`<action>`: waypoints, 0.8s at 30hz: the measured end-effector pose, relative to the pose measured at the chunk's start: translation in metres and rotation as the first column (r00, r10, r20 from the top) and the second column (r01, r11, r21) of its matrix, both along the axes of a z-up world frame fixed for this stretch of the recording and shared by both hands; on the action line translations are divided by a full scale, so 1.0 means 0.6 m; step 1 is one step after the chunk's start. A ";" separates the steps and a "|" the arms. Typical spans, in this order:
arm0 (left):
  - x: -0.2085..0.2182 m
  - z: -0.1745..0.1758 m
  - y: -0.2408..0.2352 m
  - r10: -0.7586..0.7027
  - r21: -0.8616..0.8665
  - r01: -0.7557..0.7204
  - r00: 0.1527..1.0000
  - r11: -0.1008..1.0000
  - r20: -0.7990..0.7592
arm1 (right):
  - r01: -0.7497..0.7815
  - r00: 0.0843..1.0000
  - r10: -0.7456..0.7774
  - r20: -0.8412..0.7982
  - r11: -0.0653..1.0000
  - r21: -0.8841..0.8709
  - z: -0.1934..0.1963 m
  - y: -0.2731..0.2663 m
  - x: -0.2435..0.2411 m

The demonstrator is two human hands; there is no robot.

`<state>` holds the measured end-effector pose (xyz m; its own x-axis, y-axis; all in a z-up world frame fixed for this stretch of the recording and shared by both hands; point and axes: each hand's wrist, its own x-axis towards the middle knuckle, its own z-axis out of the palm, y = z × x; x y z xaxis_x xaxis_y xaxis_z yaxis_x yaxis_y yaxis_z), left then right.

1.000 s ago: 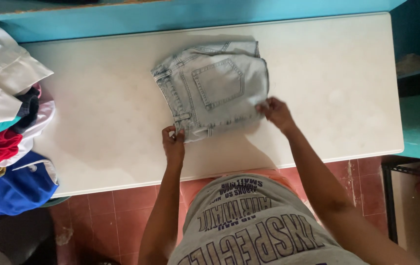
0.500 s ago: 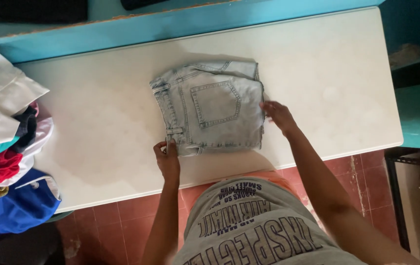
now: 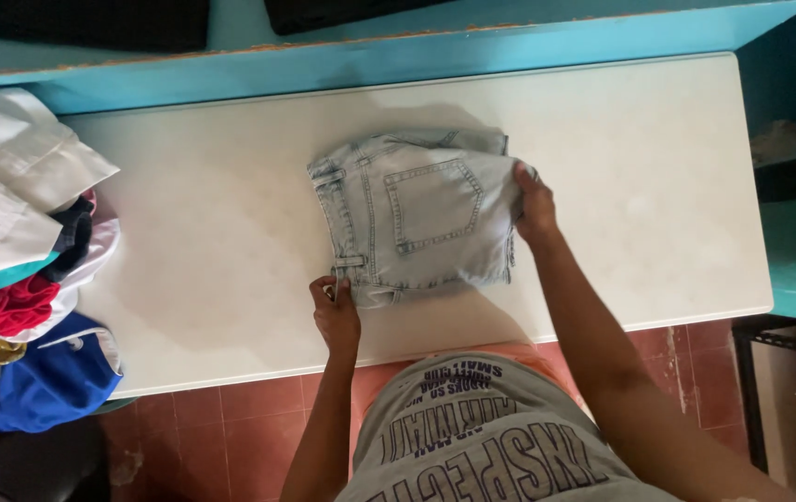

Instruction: Fold a pair of denim shorts on a table at a folding station.

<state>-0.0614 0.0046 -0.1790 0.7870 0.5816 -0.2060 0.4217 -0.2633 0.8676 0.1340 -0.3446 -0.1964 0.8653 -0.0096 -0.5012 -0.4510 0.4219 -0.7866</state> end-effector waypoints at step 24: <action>0.003 -0.058 0.046 -0.142 -0.347 0.088 0.981 0.934 -0.133 | 0.097 0.930 0.310 0.196 0.306 -0.947 0.031 0.031 0.063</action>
